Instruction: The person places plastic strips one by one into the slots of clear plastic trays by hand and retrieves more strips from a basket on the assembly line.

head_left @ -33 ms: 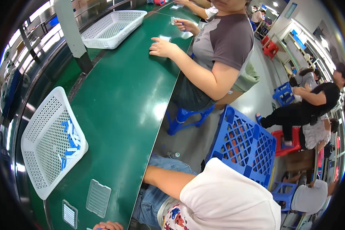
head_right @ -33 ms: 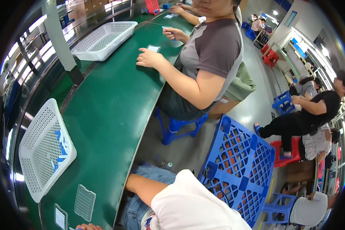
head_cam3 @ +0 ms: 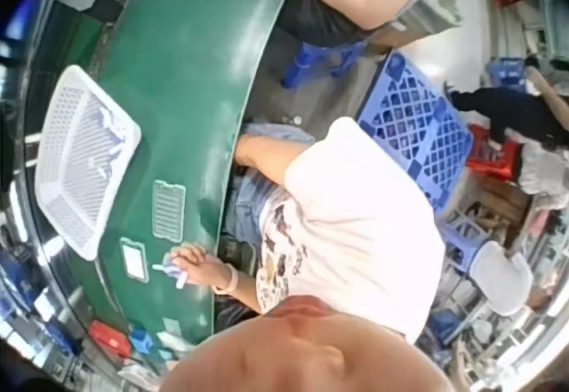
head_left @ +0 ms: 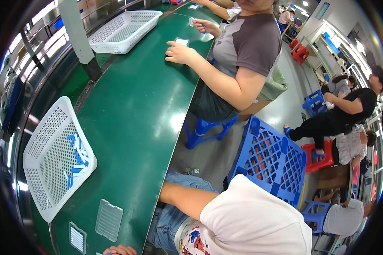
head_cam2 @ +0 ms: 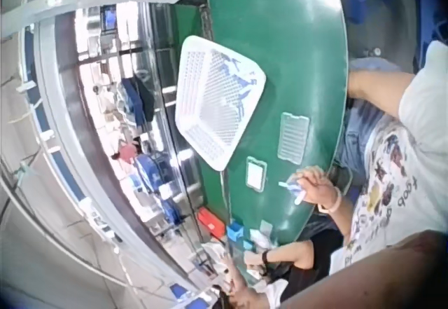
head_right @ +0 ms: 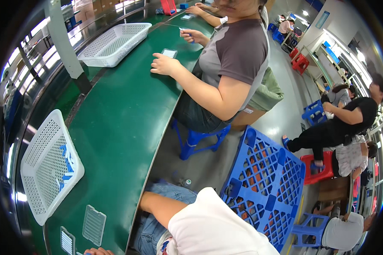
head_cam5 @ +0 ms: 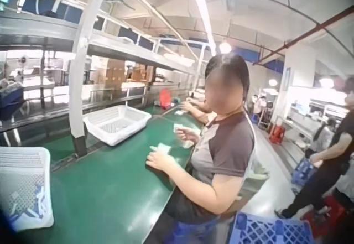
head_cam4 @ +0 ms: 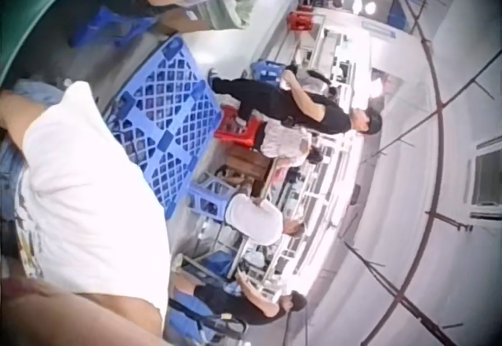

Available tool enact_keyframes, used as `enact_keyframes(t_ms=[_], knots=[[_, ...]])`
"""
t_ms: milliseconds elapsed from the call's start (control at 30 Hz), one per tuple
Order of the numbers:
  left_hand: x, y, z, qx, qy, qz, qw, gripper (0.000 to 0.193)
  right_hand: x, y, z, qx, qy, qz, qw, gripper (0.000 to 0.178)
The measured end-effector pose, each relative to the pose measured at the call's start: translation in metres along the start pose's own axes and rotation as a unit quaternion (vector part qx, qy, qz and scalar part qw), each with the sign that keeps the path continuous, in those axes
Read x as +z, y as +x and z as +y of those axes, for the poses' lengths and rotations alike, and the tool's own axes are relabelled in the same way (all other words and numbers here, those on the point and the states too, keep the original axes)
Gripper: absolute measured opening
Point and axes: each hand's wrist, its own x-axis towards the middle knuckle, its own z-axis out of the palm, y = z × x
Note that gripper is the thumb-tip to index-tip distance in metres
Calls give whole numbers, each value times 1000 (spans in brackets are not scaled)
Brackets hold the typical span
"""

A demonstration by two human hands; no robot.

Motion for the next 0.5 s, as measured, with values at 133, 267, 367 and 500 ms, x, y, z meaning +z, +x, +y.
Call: enact_keyframes(t_ms=[133, 267, 367, 500], knots=[[7, 9, -4, 9, 16, -16, 1000, 14, 7, 32, 27, 71, 89, -38, 993, 18], [1, 16, -6, 13, 15, -3, 1000, 16, -6, 21, 32, 92, 183, -64, 977, 18], [4, 17, -6, -51, 62, 46, 996, 13, -17, 27, 44, 84, 266, -76, 957, 18], [-3, 16, -30, -153, 40, 57, 986, 16, -28, 17, 56, 28, 374, -90, 923, 18]])
